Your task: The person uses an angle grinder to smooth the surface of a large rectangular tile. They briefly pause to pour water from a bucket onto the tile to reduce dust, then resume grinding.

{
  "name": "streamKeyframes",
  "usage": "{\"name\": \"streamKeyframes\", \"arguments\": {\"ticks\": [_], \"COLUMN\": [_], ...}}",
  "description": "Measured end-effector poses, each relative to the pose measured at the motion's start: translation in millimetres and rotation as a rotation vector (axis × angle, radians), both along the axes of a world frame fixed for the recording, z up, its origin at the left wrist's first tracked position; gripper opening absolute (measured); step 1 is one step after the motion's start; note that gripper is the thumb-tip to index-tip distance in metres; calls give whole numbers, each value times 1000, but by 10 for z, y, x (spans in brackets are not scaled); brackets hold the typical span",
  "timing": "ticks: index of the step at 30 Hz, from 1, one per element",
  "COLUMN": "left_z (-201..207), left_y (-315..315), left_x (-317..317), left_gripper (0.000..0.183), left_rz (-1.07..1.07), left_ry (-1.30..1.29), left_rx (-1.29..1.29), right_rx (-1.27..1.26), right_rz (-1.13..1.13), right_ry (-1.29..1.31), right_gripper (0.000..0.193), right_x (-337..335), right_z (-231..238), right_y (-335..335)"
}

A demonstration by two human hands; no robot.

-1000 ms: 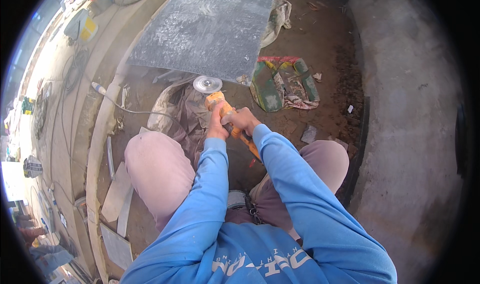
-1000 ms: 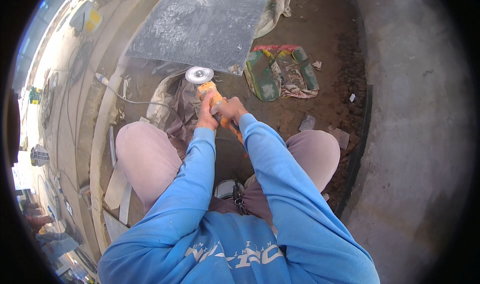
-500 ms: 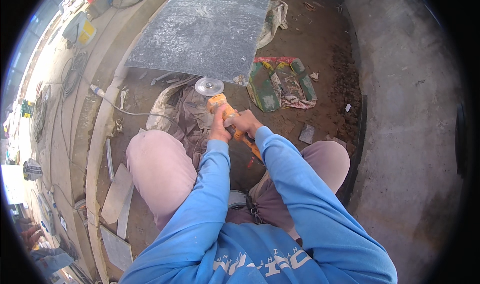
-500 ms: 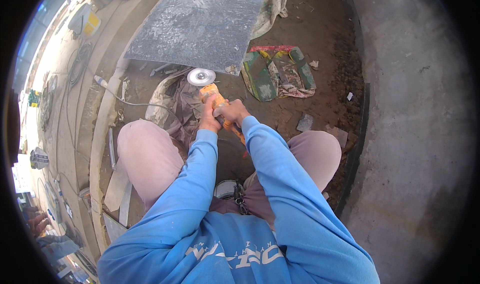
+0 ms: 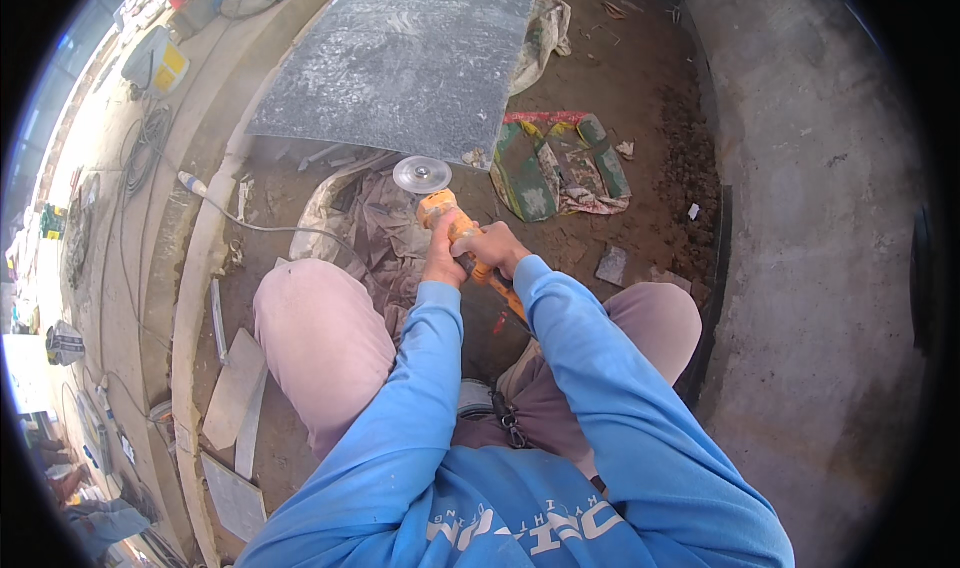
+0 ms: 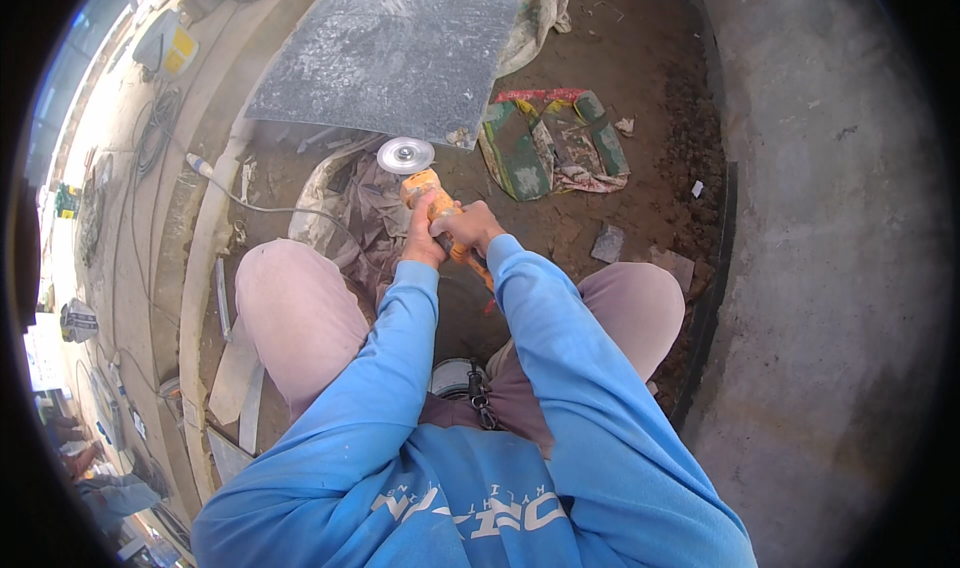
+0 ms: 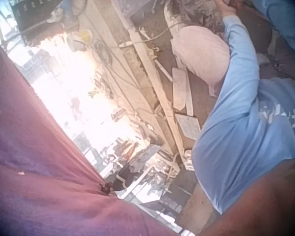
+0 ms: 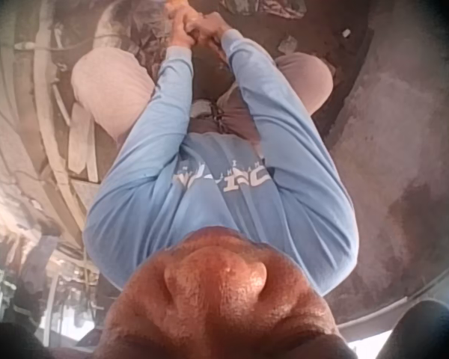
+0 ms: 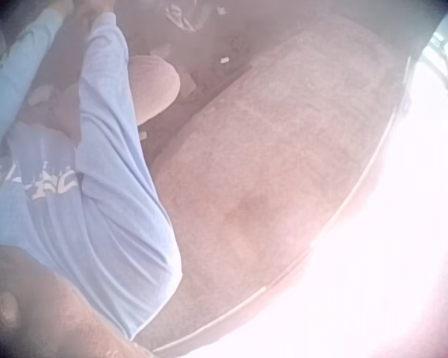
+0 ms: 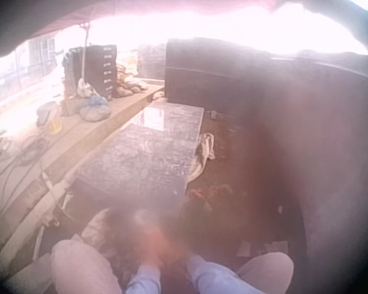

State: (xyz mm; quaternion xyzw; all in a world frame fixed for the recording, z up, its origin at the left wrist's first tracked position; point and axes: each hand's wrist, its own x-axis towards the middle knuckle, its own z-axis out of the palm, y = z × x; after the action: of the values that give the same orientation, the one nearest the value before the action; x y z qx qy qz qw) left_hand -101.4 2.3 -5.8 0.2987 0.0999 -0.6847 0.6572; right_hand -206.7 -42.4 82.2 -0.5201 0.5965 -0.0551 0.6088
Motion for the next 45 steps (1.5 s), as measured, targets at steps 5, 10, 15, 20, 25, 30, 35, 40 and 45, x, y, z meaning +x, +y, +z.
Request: {"name": "streamKeyframes", "arguments": {"ticks": [5, 10, 15, 20, 25, 30, 35, 40, 45], "left_z": [-19, 10, 38, -46, -76, -75, 9, -45, -46], "left_y": [5, -5, 8, 9, 2, 16, 31, 20, 34], "left_x": [10, 32, 126, 167, 102, 111, 1, -53, -82], "left_gripper": [49, 52, 53, 52, 49, 49, 49, 50, 48], "left_rz": [-4, -8, -26, -28, -33, -43, -30, -29, -43], "left_ry": [-4, -7, -30, -73, -45, -14, -46, -42, -33], "left_rx": [13, 30, 31, 15, 15, 23, 29, 18, 6], "right_rx": [3, -29, 1, 16, 30, 37, 6, -10, -5], "right_rz": [6, 57, 30, 56, 46, 43, 36, 23, 10], "right_ry": [-16, -27, 6, 28, 12, -17, -12, -30, -21], "right_gripper": [58, 57, 58, 58, 57, 55, 54, 53, 55], "right_x": [6, 14, 104, 128, 66, 65, -13, -81, -114], "right_z": [55, 38, 69, 198, 108, 190, 142, 29, 27], "right_y": [25, -7, 14, 49, 39, 72, 70, 54, 63]}}
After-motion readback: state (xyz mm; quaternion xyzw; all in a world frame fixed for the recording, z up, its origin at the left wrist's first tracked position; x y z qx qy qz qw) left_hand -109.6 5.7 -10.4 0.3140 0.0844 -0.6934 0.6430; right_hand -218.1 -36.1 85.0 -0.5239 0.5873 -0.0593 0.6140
